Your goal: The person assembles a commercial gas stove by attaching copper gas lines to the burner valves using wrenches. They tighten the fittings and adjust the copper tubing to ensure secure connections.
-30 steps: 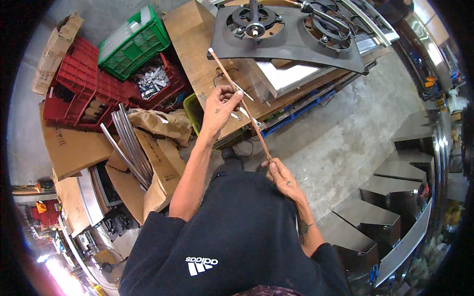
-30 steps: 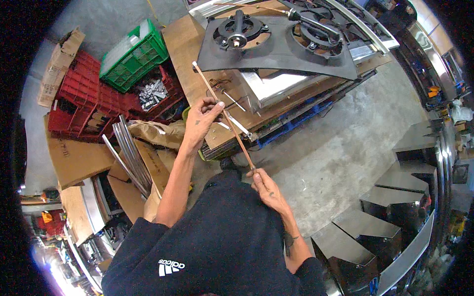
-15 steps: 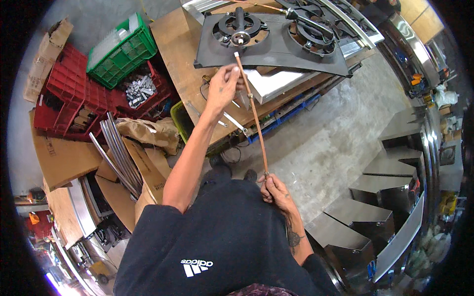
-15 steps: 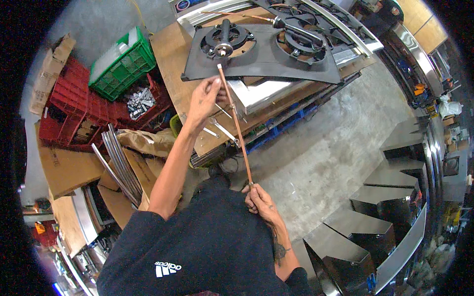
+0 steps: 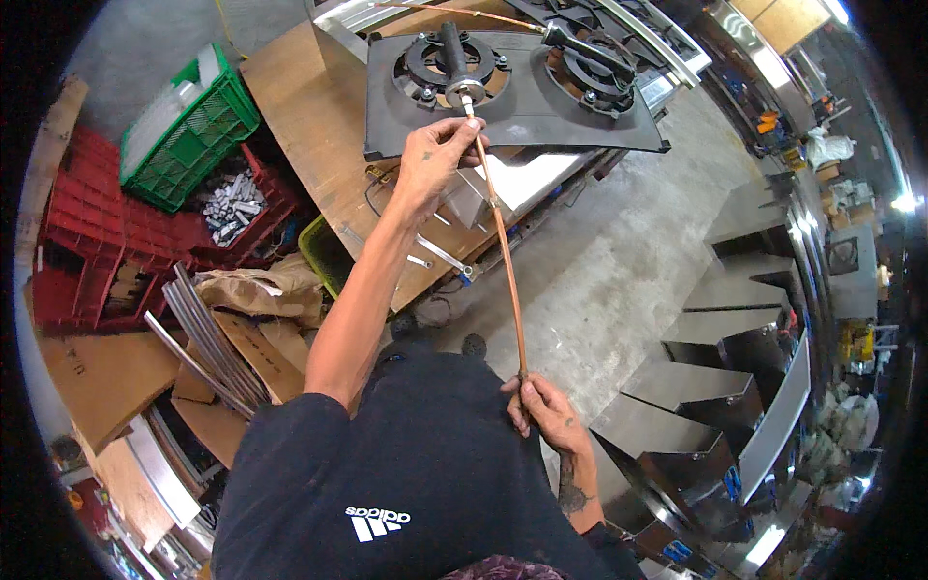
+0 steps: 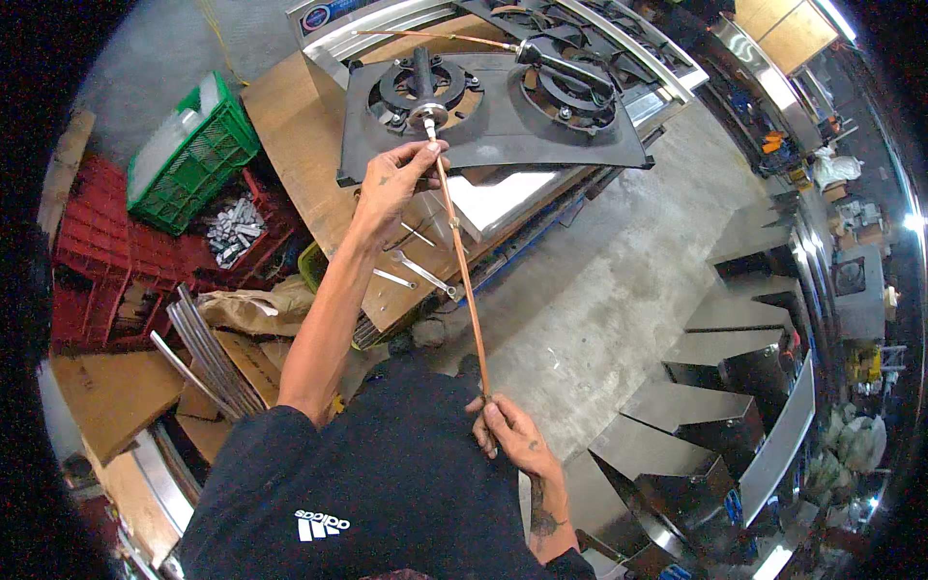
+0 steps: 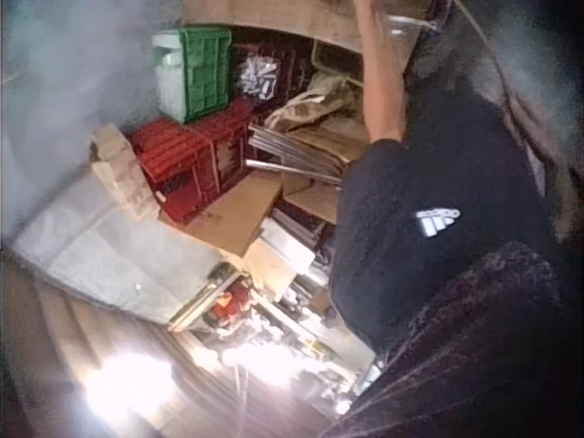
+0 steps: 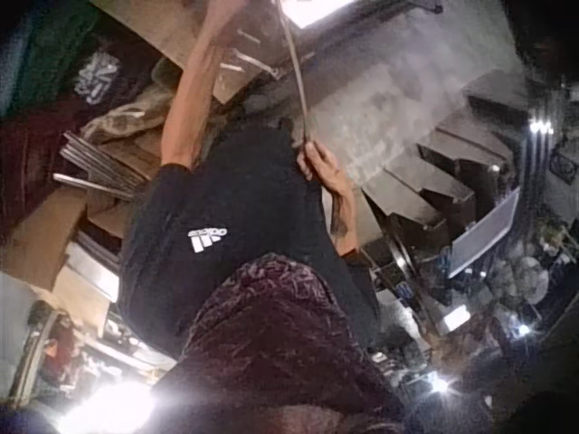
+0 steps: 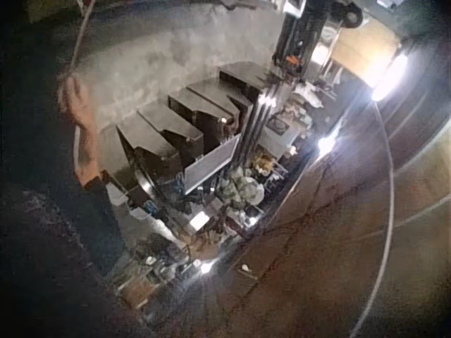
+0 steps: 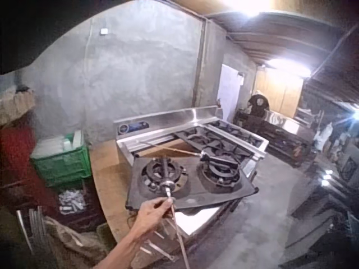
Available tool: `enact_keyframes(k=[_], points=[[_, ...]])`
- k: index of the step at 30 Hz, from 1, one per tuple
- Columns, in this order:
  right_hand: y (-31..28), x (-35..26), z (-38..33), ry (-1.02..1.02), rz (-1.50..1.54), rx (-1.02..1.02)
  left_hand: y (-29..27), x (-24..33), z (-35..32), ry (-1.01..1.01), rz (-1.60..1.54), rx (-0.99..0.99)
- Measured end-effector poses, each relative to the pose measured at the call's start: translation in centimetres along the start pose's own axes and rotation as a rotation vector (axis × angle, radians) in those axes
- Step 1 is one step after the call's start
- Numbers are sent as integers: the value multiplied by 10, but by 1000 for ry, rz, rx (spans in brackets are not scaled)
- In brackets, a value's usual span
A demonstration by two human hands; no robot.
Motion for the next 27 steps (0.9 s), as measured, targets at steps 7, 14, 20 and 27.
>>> enact_keyframes(k=[7,14,20,27], points=[[35,-16,-23,8,-81,315,2,-12,7,-100,-226,-203],[57,-27,-41,14,-85,498,9,-18,4,-124,-442,-376],[71,-26,-43,23,-44,529,20,-30,-72,-311,-332,-648],[73,-15,-36,82,-41,542,22,-32,-61,-325,-415,-607]])
Point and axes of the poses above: each hand's wrist, its own z-axis towards the middle knuckle, its own y-axis out of the palm, x = y × z, the point moved 9 cm from there along z, towards the middle knuckle, and after that the axes turned 4 degrees about z, right-handed, at the moved point
